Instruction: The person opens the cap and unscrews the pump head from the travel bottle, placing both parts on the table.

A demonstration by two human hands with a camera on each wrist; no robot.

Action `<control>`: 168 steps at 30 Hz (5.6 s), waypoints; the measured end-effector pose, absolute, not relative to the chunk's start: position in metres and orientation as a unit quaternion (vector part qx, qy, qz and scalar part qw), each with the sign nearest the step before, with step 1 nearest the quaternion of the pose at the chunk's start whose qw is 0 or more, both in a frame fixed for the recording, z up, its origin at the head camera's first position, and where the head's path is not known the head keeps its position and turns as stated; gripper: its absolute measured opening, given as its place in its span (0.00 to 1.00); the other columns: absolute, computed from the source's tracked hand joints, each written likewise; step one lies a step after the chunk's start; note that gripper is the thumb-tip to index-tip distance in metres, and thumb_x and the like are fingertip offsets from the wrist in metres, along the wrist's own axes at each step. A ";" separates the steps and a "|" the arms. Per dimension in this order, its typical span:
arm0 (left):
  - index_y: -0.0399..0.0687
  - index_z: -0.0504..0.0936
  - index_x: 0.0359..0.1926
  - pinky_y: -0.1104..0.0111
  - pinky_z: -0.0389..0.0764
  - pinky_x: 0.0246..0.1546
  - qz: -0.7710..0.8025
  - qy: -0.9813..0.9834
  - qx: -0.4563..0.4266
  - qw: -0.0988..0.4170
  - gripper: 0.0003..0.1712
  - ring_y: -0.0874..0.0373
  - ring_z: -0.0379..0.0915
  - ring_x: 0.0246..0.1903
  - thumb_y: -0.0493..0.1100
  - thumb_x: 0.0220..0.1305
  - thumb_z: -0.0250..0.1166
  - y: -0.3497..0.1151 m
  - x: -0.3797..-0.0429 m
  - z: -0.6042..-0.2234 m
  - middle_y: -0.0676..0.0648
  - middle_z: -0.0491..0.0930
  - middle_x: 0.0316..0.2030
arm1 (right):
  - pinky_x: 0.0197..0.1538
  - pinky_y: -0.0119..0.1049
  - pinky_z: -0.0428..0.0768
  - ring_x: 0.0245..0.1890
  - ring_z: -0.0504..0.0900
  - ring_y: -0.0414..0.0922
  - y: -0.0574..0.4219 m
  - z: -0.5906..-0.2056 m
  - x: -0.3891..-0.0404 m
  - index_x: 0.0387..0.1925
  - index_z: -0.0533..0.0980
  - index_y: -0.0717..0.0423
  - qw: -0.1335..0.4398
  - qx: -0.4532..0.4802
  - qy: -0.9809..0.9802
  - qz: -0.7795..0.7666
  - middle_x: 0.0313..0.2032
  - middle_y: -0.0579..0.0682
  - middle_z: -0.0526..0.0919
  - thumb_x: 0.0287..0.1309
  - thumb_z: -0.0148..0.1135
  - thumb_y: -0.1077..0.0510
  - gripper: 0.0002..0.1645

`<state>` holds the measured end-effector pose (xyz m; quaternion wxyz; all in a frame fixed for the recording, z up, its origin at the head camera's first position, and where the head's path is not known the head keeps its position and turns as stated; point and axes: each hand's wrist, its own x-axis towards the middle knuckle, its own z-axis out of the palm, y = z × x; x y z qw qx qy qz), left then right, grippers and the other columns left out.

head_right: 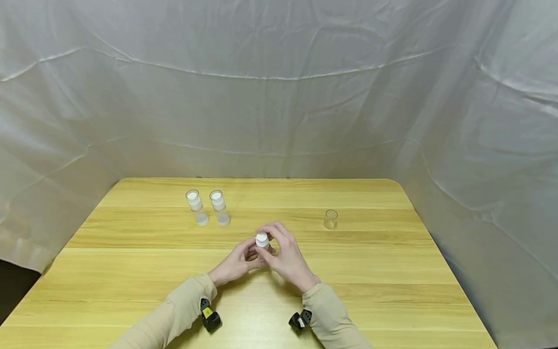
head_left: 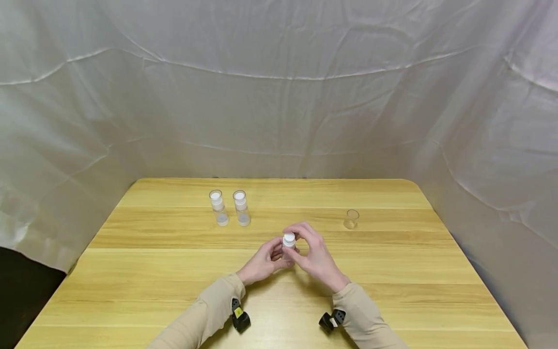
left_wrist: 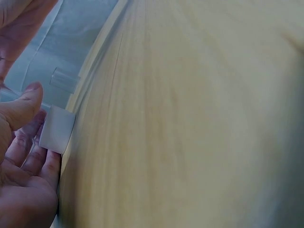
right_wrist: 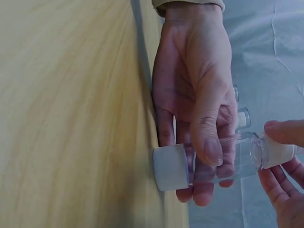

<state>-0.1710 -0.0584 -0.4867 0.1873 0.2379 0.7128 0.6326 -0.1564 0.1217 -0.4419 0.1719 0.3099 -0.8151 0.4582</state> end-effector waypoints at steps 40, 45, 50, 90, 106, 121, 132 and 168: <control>0.32 0.70 0.61 0.52 0.70 0.73 0.633 0.709 0.255 0.179 0.24 0.38 0.72 0.66 0.33 0.67 0.64 -0.059 -0.171 -0.487 0.31 0.78 0.61 | 0.50 0.26 0.86 0.42 0.85 0.45 0.165 -0.459 -0.177 0.62 0.68 0.79 0.155 0.112 -0.817 0.544 0.47 0.71 0.81 0.62 0.63 0.70 0.28; 0.31 0.70 0.61 0.50 0.68 0.74 0.633 0.708 0.258 0.177 0.24 0.37 0.70 0.67 0.33 0.68 0.64 -0.059 -0.172 -0.488 0.31 0.77 0.61 | 0.41 0.37 0.88 0.37 0.84 0.52 0.184 -0.472 -0.185 0.55 0.73 0.74 0.126 0.098 -0.881 0.446 0.40 0.64 0.83 0.68 0.61 0.61 0.21; 0.31 0.69 0.61 0.49 0.68 0.74 0.634 0.709 0.255 0.177 0.23 0.37 0.70 0.67 0.33 0.68 0.63 -0.059 -0.171 -0.488 0.31 0.77 0.61 | 0.34 0.35 0.77 0.33 0.75 0.47 0.191 -0.473 -0.188 0.48 0.74 0.69 0.086 0.090 -0.916 0.382 0.34 0.58 0.77 0.71 0.58 0.58 0.15; 0.34 0.70 0.61 0.54 0.70 0.74 0.632 0.712 0.248 0.177 0.24 0.40 0.71 0.67 0.34 0.67 0.64 -0.058 -0.170 -0.489 0.33 0.78 0.61 | 0.49 0.44 0.77 0.32 0.74 0.43 0.201 -0.472 -0.205 0.78 0.42 0.66 -0.029 0.022 -0.918 0.396 0.31 0.52 0.78 0.79 0.43 0.50 0.40; 0.32 0.70 0.60 0.49 0.69 0.74 0.631 0.721 0.238 0.161 0.22 0.37 0.71 0.66 0.34 0.68 0.64 -0.056 -0.170 -0.487 0.32 0.78 0.62 | 0.37 0.24 0.71 0.32 0.71 0.36 0.198 -0.489 -0.193 0.63 0.69 0.60 0.042 0.003 -0.865 0.500 0.36 0.54 0.80 0.72 0.56 0.57 0.22; 0.34 0.71 0.63 0.46 0.66 0.74 0.618 0.761 0.154 0.118 0.27 0.35 0.69 0.67 0.35 0.65 0.66 -0.047 -0.189 -0.482 0.32 0.75 0.63 | 0.34 0.23 0.69 0.26 0.69 0.32 0.197 -0.484 -0.183 0.52 0.79 0.62 0.078 -0.031 -0.819 0.568 0.31 0.54 0.77 0.72 0.56 0.59 0.13; 0.32 0.73 0.64 0.50 0.74 0.70 0.624 0.774 0.107 0.025 0.28 0.36 0.72 0.64 0.33 0.64 0.68 -0.038 -0.227 -0.486 0.31 0.75 0.61 | 0.33 0.20 0.69 0.27 0.71 0.30 0.195 -0.487 -0.184 0.47 0.80 0.68 0.101 -0.006 -0.811 0.576 0.37 0.66 0.83 0.69 0.58 0.66 0.10; 0.39 0.70 0.65 0.51 0.67 0.75 0.620 0.768 0.054 -0.154 0.30 0.42 0.70 0.68 0.33 0.63 0.69 -0.025 -0.221 -0.472 0.36 0.75 0.65 | 0.35 0.20 0.72 0.29 0.74 0.30 0.198 -0.501 -0.190 0.42 0.82 0.64 0.119 0.016 -0.820 0.560 0.34 0.62 0.84 0.66 0.60 0.66 0.07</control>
